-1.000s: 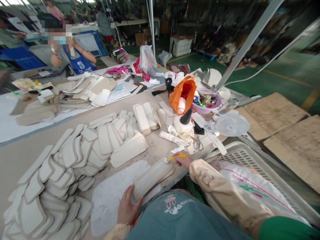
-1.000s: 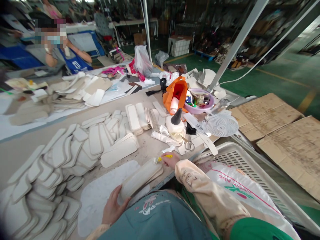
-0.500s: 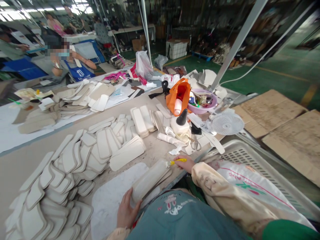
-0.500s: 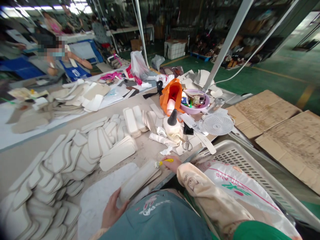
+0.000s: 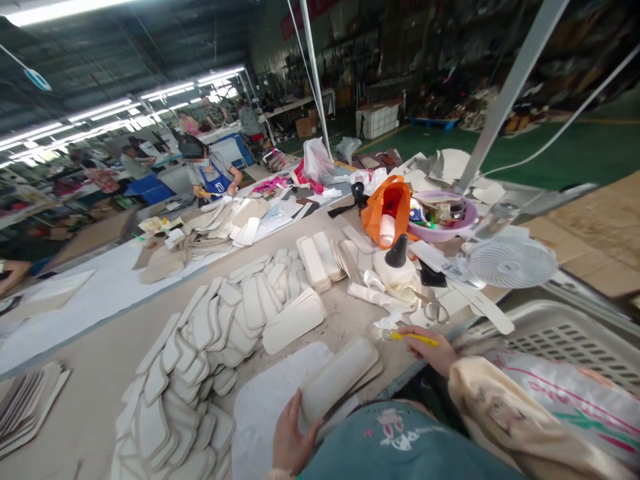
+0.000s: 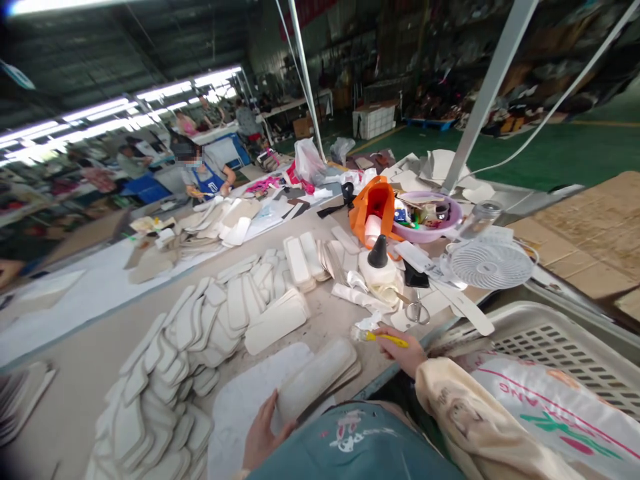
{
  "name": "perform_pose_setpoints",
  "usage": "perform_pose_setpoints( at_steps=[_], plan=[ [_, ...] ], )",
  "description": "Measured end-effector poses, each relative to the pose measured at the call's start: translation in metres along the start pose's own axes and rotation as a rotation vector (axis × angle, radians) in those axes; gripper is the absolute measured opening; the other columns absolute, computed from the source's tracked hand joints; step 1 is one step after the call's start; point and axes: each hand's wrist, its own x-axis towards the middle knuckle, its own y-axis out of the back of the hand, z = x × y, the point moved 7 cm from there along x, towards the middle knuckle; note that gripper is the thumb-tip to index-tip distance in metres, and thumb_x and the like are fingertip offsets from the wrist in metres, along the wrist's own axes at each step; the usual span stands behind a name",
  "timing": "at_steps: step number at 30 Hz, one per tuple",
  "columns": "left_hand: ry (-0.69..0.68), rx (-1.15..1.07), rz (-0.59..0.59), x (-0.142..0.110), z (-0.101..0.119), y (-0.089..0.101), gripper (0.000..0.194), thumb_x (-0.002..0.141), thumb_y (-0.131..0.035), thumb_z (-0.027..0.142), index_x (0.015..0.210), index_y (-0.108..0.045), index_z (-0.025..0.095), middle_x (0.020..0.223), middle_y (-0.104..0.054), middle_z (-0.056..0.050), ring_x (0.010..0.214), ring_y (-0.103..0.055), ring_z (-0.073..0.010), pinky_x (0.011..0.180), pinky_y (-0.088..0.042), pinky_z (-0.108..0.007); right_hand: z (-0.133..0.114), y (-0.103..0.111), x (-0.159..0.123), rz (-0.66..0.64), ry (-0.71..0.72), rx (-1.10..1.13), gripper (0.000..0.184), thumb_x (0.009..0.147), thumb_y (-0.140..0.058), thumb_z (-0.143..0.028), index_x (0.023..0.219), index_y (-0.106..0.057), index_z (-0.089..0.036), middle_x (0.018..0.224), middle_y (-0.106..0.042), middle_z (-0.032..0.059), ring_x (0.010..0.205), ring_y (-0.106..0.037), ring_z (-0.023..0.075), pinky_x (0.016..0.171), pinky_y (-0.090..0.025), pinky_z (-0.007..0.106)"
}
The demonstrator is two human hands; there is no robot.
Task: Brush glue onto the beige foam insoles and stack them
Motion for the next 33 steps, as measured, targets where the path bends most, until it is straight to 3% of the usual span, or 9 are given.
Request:
perform_pose_setpoints(
  at_steps=[4, 7, 10, 15, 21, 26, 30, 33],
  plan=[
    [0.056, 0.023, 0.134, 0.027, -0.019, 0.027, 0.053, 0.081, -0.051, 0.048, 0.122, -0.057, 0.016, 0.118, -0.064, -0.012, 0.103, -0.063, -0.025, 0.093, -0.05, -0.044, 0.009, 0.026, -0.012, 0.132, 0.052, 0.109, 0.038, 0.068, -0.067, -0.046, 0.096, -0.065, -0.02, 0.063, -0.06, 0.0006, 0.055, -0.056, 0.016, 0.055, -0.048, 0.029],
    [-0.001, 0.125, 0.243, 0.069, -0.023, 0.052, 0.039, 0.083, -0.049, 0.043, 0.106, -0.065, 0.016, 0.107, -0.067, -0.012, 0.102, -0.062, -0.0258, 0.093, -0.049, -0.043, 0.022, 0.022, -0.022, 0.164, 0.047, 0.126, 0.037, 0.069, -0.067, -0.046, 0.096, -0.065, -0.02, 0.065, -0.061, 0.0036, 0.056, -0.056, 0.0176, 0.055, -0.047, 0.03],
    [-0.049, 0.316, 0.181, 0.117, -0.02, 0.062, 0.034, 0.084, -0.05, 0.03, 0.11, -0.064, 0.014, 0.114, -0.065, -0.013, 0.109, -0.058, -0.0249, 0.097, -0.045, -0.039, 0.031, 0.013, -0.031, 0.191, 0.025, 0.101, 0.039, 0.071, -0.064, -0.048, 0.098, -0.066, -0.02, 0.066, -0.062, 0.0059, 0.058, -0.057, 0.0197, 0.056, -0.048, 0.031],
    [-0.115, 0.577, 0.027, 0.168, -0.012, 0.052, 0.043, 0.081, -0.054, 0.019, 0.122, -0.056, 0.011, 0.124, -0.059, -0.014, 0.116, -0.051, -0.0243, 0.101, -0.039, -0.035, 0.021, 0.015, -0.041, 0.245, 0.034, 0.068, 0.043, 0.068, -0.064, -0.051, 0.096, -0.067, -0.019, 0.064, -0.062, 0.0052, 0.056, -0.057, 0.0189, 0.056, -0.049, 0.03],
    [-0.14, 0.581, 0.01, 0.185, -0.013, 0.041, 0.032, 0.082, -0.049, 0.016, 0.111, -0.063, 0.016, 0.116, -0.06, -0.013, 0.107, -0.053, -0.025, 0.092, -0.041, -0.04, 0.018, 0.029, -0.052, 0.299, -0.037, 0.036, 0.044, 0.064, -0.069, -0.048, 0.097, -0.068, -0.019, 0.065, -0.064, 0.0039, 0.06, -0.059, 0.0181, 0.06, -0.052, 0.027],
    [-0.137, 0.605, 0.005, 0.187, -0.012, 0.044, 0.021, 0.083, -0.049, 0.02, 0.095, -0.067, 0.019, 0.1, -0.062, -0.01, 0.1, -0.053, -0.0247, 0.087, -0.04, -0.039, 0.028, 0.026, -0.058, 0.305, -0.042, 0.003, 0.04, 0.069, -0.067, -0.048, 0.098, -0.068, -0.021, 0.066, -0.065, 0.0032, 0.057, -0.059, 0.0169, 0.058, -0.052, 0.026],
    [-0.106, 0.664, 0.042, 0.185, -0.016, 0.047, 0.027, 0.082, -0.053, 0.024, 0.106, -0.063, 0.02, 0.106, -0.062, -0.009, 0.105, -0.052, -0.0266, 0.089, -0.037, -0.04, 0.035, 0.026, -0.052, 0.287, -0.019, -0.024, 0.037, 0.069, -0.066, -0.052, 0.095, -0.069, -0.025, 0.066, -0.065, 0.0033, 0.058, -0.06, 0.0187, 0.059, -0.052, 0.029],
    [-0.071, 0.688, -0.01, 0.186, -0.025, 0.042, 0.033, 0.085, -0.048, 0.023, 0.116, -0.058, 0.019, 0.109, -0.063, -0.01, 0.108, -0.053, -0.0268, 0.093, -0.035, -0.04, 0.034, 0.025, -0.048, 0.263, 0.007, -0.023, 0.033, 0.069, -0.065, -0.053, 0.092, -0.07, -0.03, 0.066, -0.065, 0.0038, 0.059, -0.061, 0.0196, 0.059, -0.052, 0.029]
  ],
)
